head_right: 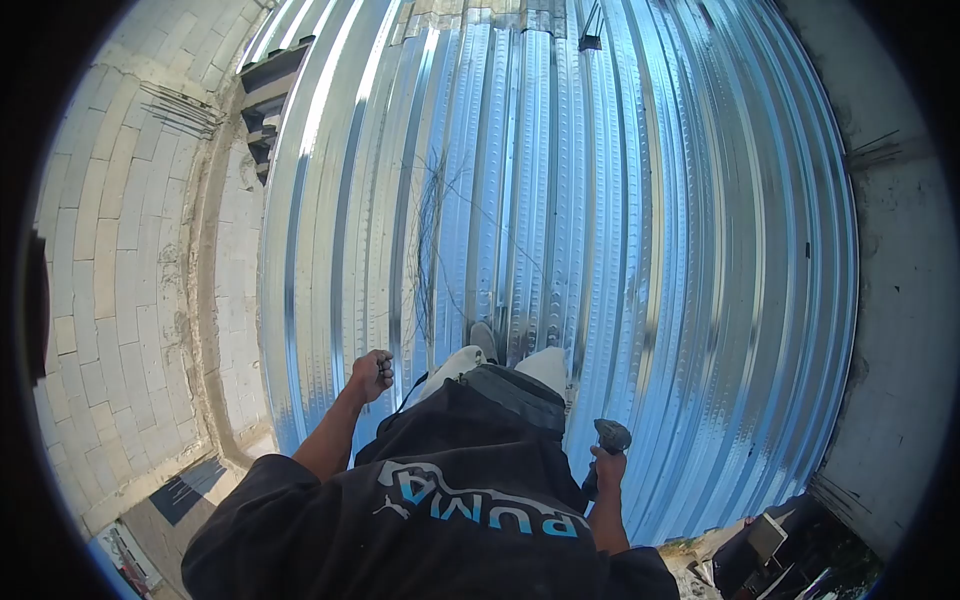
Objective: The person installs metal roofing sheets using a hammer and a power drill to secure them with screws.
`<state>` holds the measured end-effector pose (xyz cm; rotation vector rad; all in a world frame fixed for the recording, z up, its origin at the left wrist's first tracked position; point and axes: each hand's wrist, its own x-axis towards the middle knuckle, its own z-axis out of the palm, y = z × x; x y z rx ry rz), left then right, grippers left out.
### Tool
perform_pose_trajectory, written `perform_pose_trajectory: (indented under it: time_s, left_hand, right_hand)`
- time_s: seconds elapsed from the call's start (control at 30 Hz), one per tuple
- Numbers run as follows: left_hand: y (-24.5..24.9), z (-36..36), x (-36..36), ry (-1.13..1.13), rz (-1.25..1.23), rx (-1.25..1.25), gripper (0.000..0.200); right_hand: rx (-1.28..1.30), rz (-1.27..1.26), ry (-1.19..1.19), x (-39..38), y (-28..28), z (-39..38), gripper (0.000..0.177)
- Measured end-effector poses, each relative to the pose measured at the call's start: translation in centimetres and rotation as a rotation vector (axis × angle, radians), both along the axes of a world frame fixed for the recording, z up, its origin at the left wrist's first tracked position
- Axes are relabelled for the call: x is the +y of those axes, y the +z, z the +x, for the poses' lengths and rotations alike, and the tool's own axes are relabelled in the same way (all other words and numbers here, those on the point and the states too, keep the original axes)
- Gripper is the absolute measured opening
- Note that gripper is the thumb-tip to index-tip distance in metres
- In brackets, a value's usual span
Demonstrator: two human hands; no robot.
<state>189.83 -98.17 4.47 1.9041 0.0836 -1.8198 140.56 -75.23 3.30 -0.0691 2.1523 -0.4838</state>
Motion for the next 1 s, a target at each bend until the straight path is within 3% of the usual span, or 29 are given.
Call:
perform_pose_trajectory:
  time_s: [0.07, 0.17, 0.2, 0.4, 0.47, 0.63, 0.67, 0.73, 0.8, 1.0]
  left_hand:
    - [0.0, -0.2, -2.9, -0.054, -0.071, 0.022, 0.015]
    - [0.0, -1.1, -7.5, -0.143, -0.14, 0.096, 0.017]
    - [-0.1, -1.8, -9.2, -0.176, -0.162, 0.131, 0.017]
    - [0.6, -7.7, -21.2, -0.405, -0.202, 0.19, 0.026]
    - [0.1, -8.8, -25.4, -0.393, -0.199, 0.2, 0.025]
    - [0.3, -10.4, -34.8, -0.306, -0.069, 0.08, 0.024]
    - [-0.2, -10.1, -36.5, -0.305, -0.039, 0.064, 0.025]
    - [0.3, -10.1, -41.6, -0.254, 0.007, -0.019, 0.027]
    - [0.8, -9.4, -44.1, -0.152, -0.019, -0.071, 0.02]
    - [1.5, -6.0, -49.6, 0.007, 0.047, -0.146, 0.015]
  right_hand:
    - [-0.045, 0.0, -0.003, 0.0, -0.8, 0.8, 0.025]
    - [0.049, 0.047, 0.244, -3.7, 2.1, 3.1, 0.021]
    - [0.097, -0.011, 0.376, -2.9, 0.4, 2.6, 0.028]
    - [0.045, 0.117, 0.518, -2.0, -10.5, -1.4, 0.046]
    - [0.04, 0.123, 0.543, -5.6, -11.8, -2.4, 0.048]
    - [0.013, 0.172, 0.51, -19.1, -10.8, -5.7, 0.051]
    - [0.016, 0.123, 0.517, -20.7, -13.3, -7.7, 0.049]
    - [0.044, 0.134, 0.475, -34.8, -4.2, -6.7, 0.041]
    - [-0.089, 0.068, 0.193, -43.6, -2.3, -8.3, 0.035]
    - [0.073, -0.112, 0.262, -65.7, 0.8, -13.6, 0.032]
